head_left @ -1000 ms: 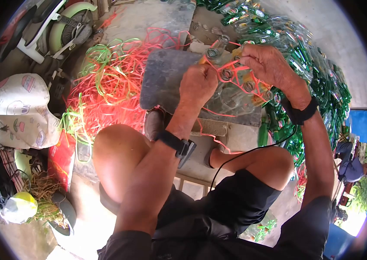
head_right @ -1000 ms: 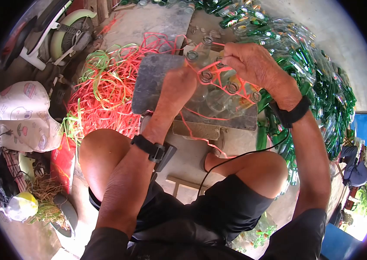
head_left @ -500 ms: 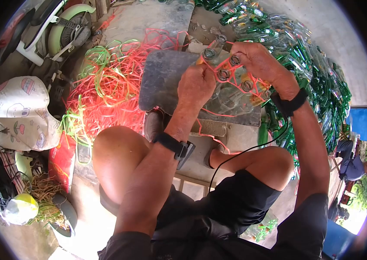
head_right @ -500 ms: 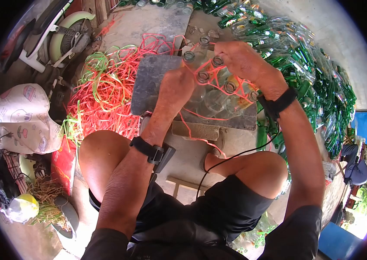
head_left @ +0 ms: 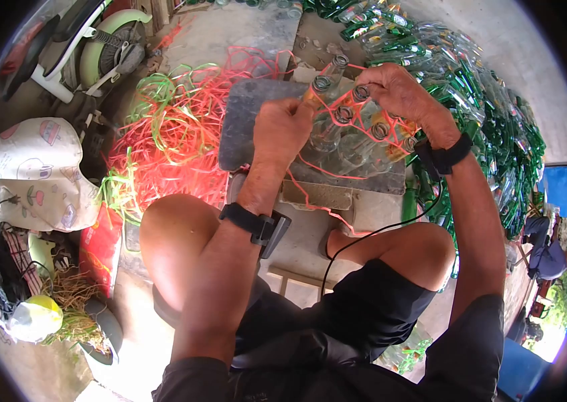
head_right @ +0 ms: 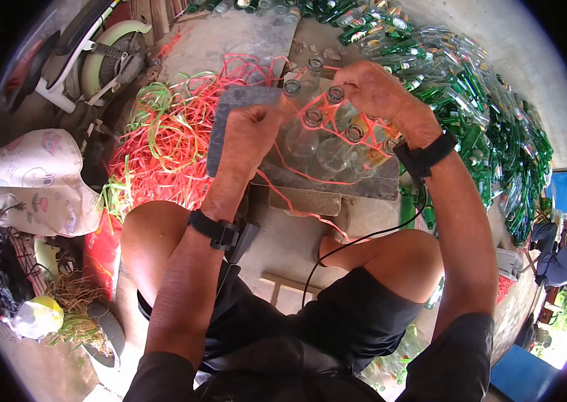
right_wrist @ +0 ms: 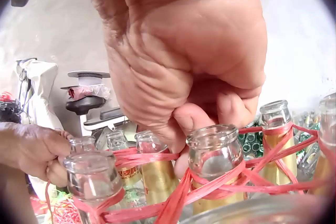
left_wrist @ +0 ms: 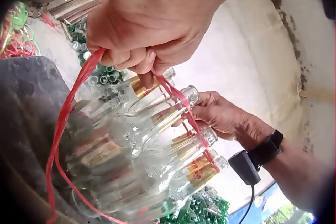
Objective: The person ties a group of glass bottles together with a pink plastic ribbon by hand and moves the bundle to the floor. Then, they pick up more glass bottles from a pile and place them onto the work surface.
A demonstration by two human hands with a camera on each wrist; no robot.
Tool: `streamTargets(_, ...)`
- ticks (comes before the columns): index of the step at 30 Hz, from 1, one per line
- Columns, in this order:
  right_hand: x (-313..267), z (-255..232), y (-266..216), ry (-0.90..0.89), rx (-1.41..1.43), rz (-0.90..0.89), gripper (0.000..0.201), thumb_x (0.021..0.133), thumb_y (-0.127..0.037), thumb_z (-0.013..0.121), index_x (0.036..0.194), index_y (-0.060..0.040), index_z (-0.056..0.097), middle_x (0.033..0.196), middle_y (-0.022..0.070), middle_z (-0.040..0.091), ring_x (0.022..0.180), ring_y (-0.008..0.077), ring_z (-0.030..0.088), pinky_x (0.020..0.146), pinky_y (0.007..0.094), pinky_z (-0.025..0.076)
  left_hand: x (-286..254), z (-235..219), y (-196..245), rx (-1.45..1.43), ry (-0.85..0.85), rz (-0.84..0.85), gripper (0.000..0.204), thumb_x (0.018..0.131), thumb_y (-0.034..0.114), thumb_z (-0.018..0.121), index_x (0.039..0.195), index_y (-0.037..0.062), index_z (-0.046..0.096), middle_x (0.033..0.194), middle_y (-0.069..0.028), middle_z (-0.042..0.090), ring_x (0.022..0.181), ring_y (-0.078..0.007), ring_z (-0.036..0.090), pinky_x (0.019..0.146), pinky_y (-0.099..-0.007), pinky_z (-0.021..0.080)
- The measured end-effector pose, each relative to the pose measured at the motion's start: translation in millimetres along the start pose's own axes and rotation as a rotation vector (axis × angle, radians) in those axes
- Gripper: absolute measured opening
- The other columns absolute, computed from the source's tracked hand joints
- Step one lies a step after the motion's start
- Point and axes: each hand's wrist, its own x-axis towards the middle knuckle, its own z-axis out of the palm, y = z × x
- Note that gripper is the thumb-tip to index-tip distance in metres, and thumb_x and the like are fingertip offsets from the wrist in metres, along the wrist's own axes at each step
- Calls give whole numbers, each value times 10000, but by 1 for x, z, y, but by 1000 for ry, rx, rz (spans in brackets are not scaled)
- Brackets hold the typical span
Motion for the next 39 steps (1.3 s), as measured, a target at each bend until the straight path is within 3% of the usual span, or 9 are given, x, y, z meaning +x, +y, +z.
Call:
streamTargets(4,-5,-1,1,-72,99,88,125,887,24,560,957,9,662,781,157,624,712,246,608,693,377,497,-7,-12,12,-176,-32,-4,254,890,267,733,853,22,788,623,-98,670,573,-143,596,579,-358,487)
streamTargets(6,-12,-6,-8,-88,177,114,112,887,25,558,936,7,658,783,160,628,709,264,608,695,378,500,-12,-20,23,-262,-132,-127,230,913,238,750,900,18,815,698,76,622,654,-18,463,577,-248,381)
streamTargets(8,-23,-10,-31,96,-190,66,71,887,5,587,928,-8,644,792,152,636,721,324,622,699,395,515,-13,-21,22,-255,-146,-117,234,915,242,752,902,16,812,717,67,645,666,-22,481,600,-243,399)
streamTargets(11,-39,2,-61,335,-166,40,64,889,-50,646,951,-34,642,841,136,646,766,371,637,700,429,529,-14,-23,22,-249,-162,-90,237,918,244,749,914,15,809,733,54,667,680,-29,507,628,-241,424)
streamTargets(20,-56,53,-132,475,-67,161,210,872,-125,749,1047,-67,650,944,103,664,832,320,689,693,431,544,-2,-34,35,4,-264,25,215,926,188,696,890,-16,750,674,6,604,643,-66,498,587,-299,415)
streamTargets(24,-61,56,-132,505,-81,125,181,892,-147,702,1050,-106,622,928,90,650,852,327,698,674,450,568,8,-39,41,64,-418,21,155,930,163,672,860,41,737,701,59,567,657,-52,448,588,-277,360)
streamTargets(27,-67,50,-132,501,-69,176,280,844,-103,761,1094,-93,636,1019,102,653,885,331,678,726,441,550,9,-38,48,44,-430,93,179,909,117,611,848,-9,722,693,-27,592,677,-97,487,614,-323,407)
streamTargets(37,-101,29,-104,439,-246,364,312,796,-92,766,1089,-100,657,1063,102,603,1009,342,661,803,465,574,6,-29,54,36,-368,28,143,913,139,699,893,9,756,736,55,585,688,-67,461,621,-276,376)
streamTargets(39,-105,28,-100,403,-266,412,285,805,-85,745,1083,-104,681,1066,101,607,1053,330,660,818,452,585,10,-30,54,229,-315,137,176,907,172,683,911,15,762,685,-51,638,660,-94,552,620,-325,458)
